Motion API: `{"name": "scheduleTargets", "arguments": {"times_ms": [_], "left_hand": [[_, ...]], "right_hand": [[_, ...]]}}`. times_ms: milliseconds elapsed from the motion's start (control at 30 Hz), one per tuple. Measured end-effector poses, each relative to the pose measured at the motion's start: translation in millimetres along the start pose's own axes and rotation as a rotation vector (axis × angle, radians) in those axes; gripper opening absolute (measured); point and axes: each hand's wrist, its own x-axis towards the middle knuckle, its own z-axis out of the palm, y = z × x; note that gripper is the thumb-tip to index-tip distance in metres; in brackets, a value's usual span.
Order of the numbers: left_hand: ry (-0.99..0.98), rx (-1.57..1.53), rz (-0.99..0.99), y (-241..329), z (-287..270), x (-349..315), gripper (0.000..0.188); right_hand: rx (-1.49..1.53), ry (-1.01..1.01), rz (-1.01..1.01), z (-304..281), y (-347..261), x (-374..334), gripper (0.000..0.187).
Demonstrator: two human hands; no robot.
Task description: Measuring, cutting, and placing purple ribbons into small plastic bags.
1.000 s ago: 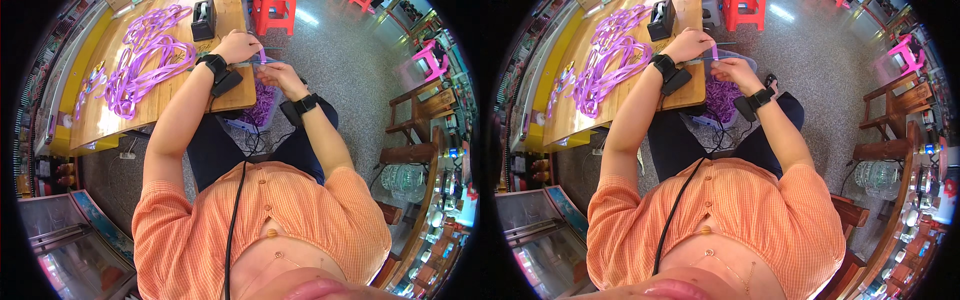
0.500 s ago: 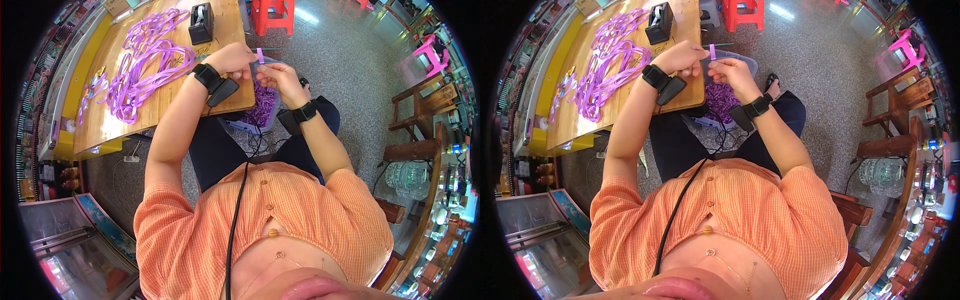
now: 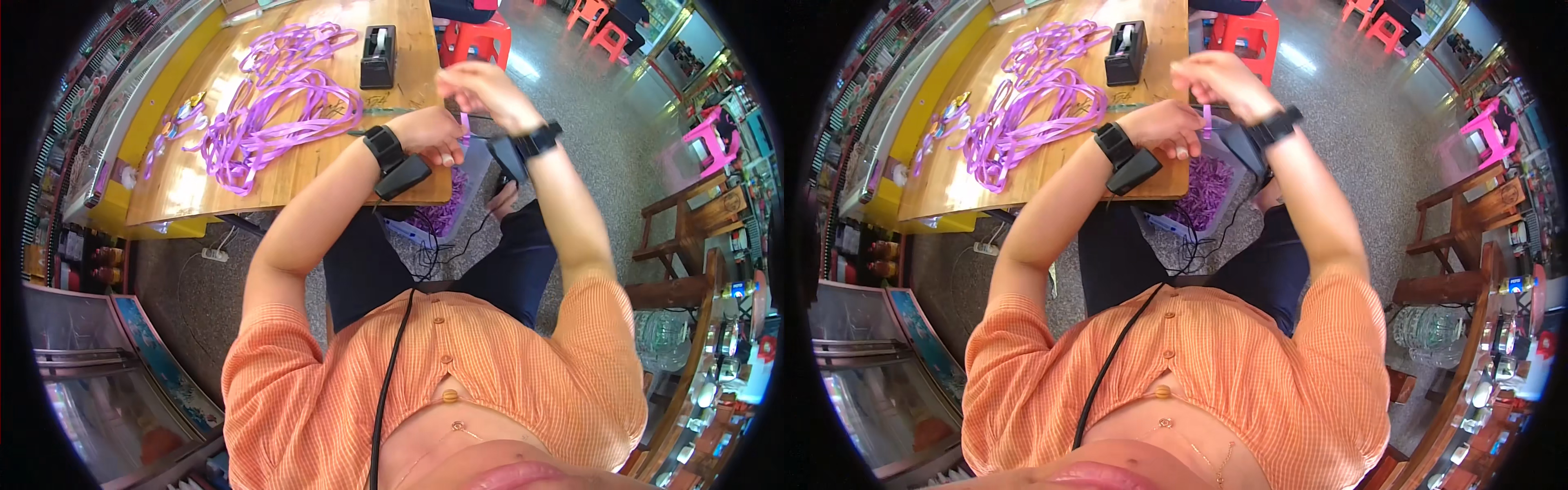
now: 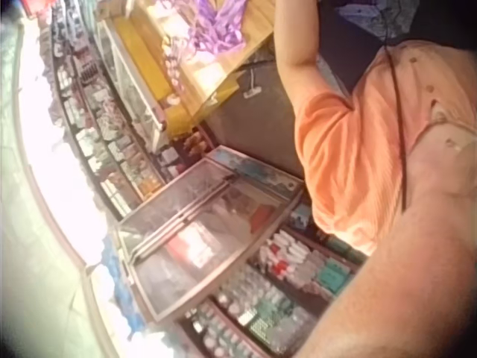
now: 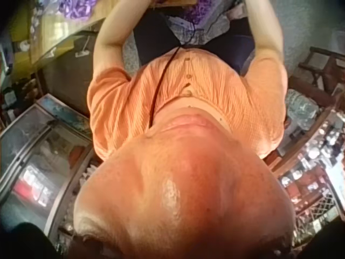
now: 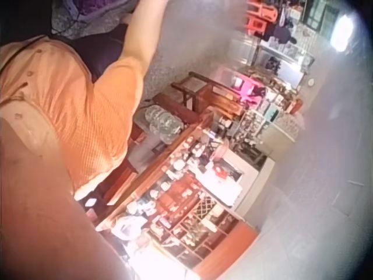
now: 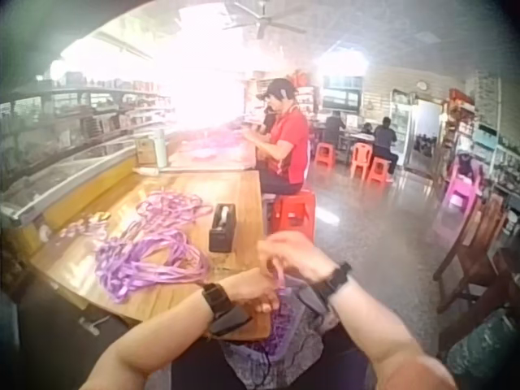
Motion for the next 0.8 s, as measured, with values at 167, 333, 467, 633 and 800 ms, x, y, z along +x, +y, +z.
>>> {"name": "scheduleTargets", "arguments": {"times_ms": [167, 333, 467, 633, 800], "left_hand": [[-0.06, 0.098, 0.035, 1.1, -0.7, -7.3, 0.034], [-0.091, 0.148, 0.066, 2.4, -3.7, -8.7, 0.023], [-0.138, 0.153, 0.072, 0.4, -8.7, -2.8, 0.026], [-0.193, 0.066, 0.044, -9.0, -15.2, 5.8, 0.02], [-0.302, 0.079, 0.105, -13.8, -23.8, 16.6, 0.027]], "right_hand": [[-0.015, -0.003, 0.151, 21.5, -3.7, 112.0, 0.028], [-0.089, 0.054, 0.232, 38.3, 1.4, 151.3, 0.023], [-0.101, 0.036, 0.274, 36.2, 4.9, 167.3, 0.023], [0.033, 0.071, 0.353, 48.4, 4.9, 172.7, 0.014], [0.133, 0.08, 0.288, 52.7, -6.2, 161.2, 0.021]]}}
